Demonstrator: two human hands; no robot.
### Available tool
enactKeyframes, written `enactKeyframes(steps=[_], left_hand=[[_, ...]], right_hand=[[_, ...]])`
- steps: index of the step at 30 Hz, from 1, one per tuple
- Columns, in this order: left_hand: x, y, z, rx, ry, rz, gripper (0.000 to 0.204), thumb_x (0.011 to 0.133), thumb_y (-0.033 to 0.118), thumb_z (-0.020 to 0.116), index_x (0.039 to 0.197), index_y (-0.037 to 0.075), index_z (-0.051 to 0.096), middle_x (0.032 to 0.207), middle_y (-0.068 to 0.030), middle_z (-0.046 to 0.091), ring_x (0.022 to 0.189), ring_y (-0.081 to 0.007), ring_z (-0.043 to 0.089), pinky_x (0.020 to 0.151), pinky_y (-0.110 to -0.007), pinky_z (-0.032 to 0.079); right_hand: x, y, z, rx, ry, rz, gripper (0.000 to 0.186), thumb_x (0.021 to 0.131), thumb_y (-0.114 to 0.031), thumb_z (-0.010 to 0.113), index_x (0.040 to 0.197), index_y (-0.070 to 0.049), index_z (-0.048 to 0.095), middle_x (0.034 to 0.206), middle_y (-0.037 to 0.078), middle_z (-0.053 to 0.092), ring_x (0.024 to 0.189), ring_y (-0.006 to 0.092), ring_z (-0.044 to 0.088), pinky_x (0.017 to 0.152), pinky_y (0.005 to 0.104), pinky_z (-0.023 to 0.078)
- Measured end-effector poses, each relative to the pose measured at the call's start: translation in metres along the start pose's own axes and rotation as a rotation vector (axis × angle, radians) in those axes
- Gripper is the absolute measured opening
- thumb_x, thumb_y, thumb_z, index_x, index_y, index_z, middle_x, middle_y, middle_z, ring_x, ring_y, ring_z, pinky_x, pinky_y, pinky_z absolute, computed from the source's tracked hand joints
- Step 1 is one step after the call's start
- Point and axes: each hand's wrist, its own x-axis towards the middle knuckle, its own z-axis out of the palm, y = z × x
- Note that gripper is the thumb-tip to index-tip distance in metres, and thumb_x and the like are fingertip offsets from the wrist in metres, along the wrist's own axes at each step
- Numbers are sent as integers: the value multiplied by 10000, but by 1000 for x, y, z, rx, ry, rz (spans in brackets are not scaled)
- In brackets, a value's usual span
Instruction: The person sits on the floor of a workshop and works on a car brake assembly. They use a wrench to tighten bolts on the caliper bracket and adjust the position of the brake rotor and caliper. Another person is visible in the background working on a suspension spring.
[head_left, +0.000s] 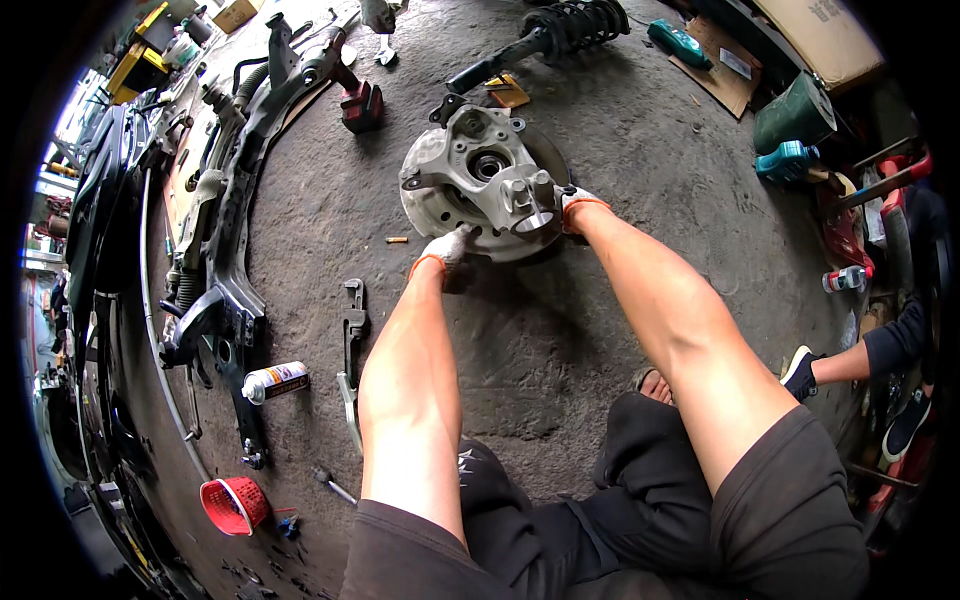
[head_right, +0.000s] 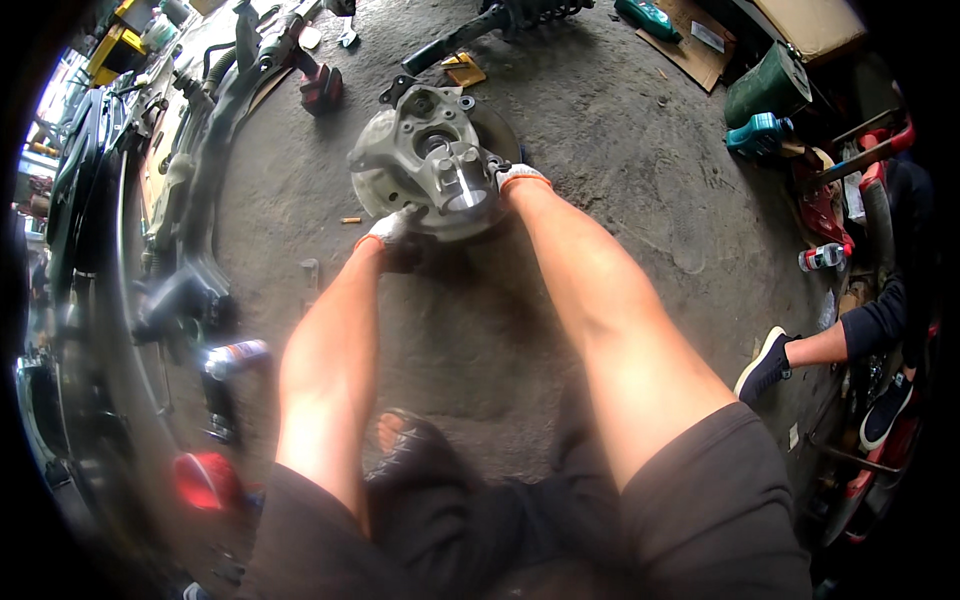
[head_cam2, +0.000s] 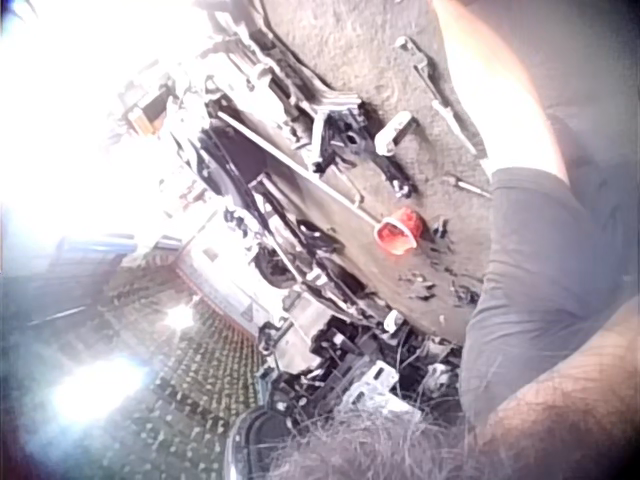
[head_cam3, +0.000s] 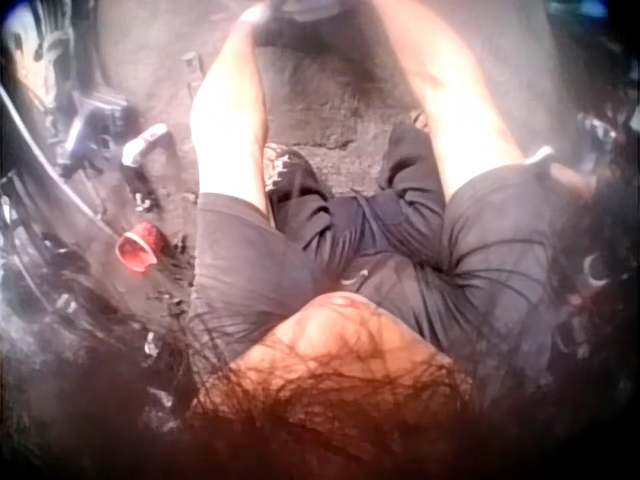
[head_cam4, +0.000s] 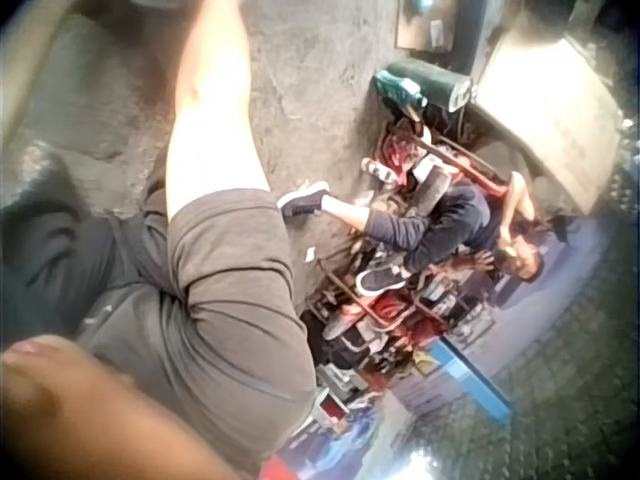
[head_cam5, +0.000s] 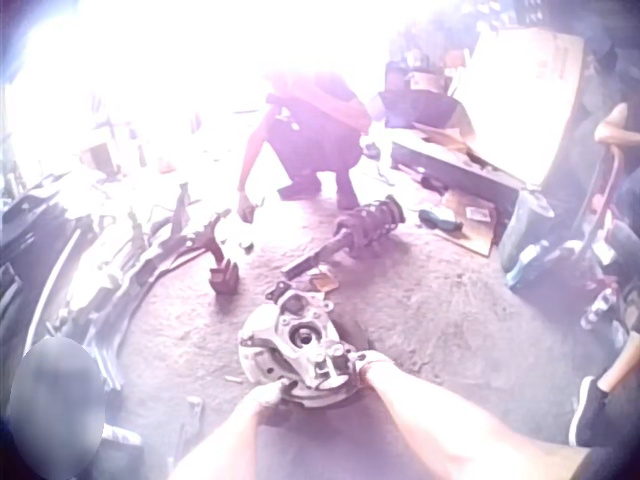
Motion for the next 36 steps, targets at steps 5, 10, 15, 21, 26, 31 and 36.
enactKeyframes(steps=[5,10,15,21,26,31,36], left_hand=[[-31,9,8,-25,-16,-93,498,927,552,482,1276,213,585,1169,-116,647,681,-196,487,644,-386,432],[-29,0,-10,-44,3,-150,593,888,615,505,1229,136,582,1019,-122,647,669,-249,565,637,-456,477],[4,5,10,42,3,-73,625,884,639,492,1186,99,582,938,-128,639,680,-293,605,649,-514,496],[3,-26,-49,-36,65,-211,613,897,632,463,1126,82,609,887,-132,646,700,-316,626,692,-540,495],[-44,21,17,102,107,-180,626,909,633,421,1077,65,623,827,-134,671,702,-327,655,698,-534,495],[1,-12,-32,158,9,-152,639,915,633,385,1088,67,626,817,-155,688,703,-334,672,687,-537,497],[15,-2,-15,130,-108,-217,663,916,638,362,1133,68,620,911,-173,695,777,-339,678,739,-531,502]], right_hand=[[-7,3,-2,-253,-165,-181,520,934,-516,377,1297,-185,547,1308,94,584,1166,265,576,972,395,438],[-44,-21,-17,1,-155,-89,568,873,-567,451,1253,-165,580,1273,48,613,1124,210,574,935,364,417],[-22,0,-22,-707,-287,-266,574,984,-462,279,1421,-123,431,1461,103,449,1302,288,471,1091,373,356],[-72,-60,-20,-2962,249,-1753,665,964,-508,295,1494,-108,339,1546,80,335,1374,179,359,1123,303,250],[-26,-43,-23,-2608,-267,-2355,640,972,-485,300,1426,-58,443,1476,75,444,1314,184,456,1113,304,301],[-63,-80,-8,-2734,-85,-2053,548,987,-384,316,1415,-72,456,1477,36,441,1286,145,472,1096,297,324],[-58,-52,-24,-2290,-391,-1555,590,968,-401,287,1427,-45,393,1472,82,381,1294,177,408,1078,313,287]])
